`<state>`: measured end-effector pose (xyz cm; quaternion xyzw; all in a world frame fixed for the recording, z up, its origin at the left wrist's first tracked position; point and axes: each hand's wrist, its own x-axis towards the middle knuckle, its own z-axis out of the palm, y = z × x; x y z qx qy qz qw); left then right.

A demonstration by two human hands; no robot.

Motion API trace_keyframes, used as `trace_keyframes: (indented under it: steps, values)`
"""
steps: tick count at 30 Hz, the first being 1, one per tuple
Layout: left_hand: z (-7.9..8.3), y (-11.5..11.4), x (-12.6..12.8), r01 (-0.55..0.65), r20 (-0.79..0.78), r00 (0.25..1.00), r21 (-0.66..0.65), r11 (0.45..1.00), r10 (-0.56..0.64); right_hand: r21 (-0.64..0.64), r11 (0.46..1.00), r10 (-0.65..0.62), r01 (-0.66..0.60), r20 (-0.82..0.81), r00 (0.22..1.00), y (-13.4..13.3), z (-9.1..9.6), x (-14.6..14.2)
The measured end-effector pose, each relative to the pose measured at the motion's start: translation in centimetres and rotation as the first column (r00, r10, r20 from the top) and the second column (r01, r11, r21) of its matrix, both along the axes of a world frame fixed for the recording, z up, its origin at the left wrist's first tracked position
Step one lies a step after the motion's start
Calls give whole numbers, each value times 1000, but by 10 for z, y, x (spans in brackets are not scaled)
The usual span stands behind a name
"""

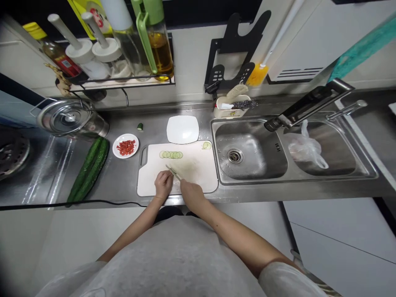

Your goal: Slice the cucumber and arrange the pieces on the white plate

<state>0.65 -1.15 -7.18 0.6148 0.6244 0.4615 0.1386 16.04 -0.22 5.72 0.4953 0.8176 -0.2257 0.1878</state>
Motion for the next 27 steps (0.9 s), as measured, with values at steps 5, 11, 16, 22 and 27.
trace_keyframes:
  steps: [5,11,16,22,27]
  values:
    - [1,1,0,-5,-14,1000,8,1000,5,3,1000,-9,9,-6,1000,0,4,-4]
    - [2,1,0,-5,-15,1000,-2,1000,5,21,1000,-4,4,-21,1000,0,0,-6]
    - [3,1,1,-8,-17,1000,4,1000,8,32,999,-22,23,-32,999,1,-6,-10]
    - [2,1,1,-11,-31,999,14,1000,12,16,999,-27,28,-25,999,3,-8,-13]
    - [2,0,0,-5,-14,1000,-3,1000,5,13,1000,-7,7,-55,998,6,-8,-13]
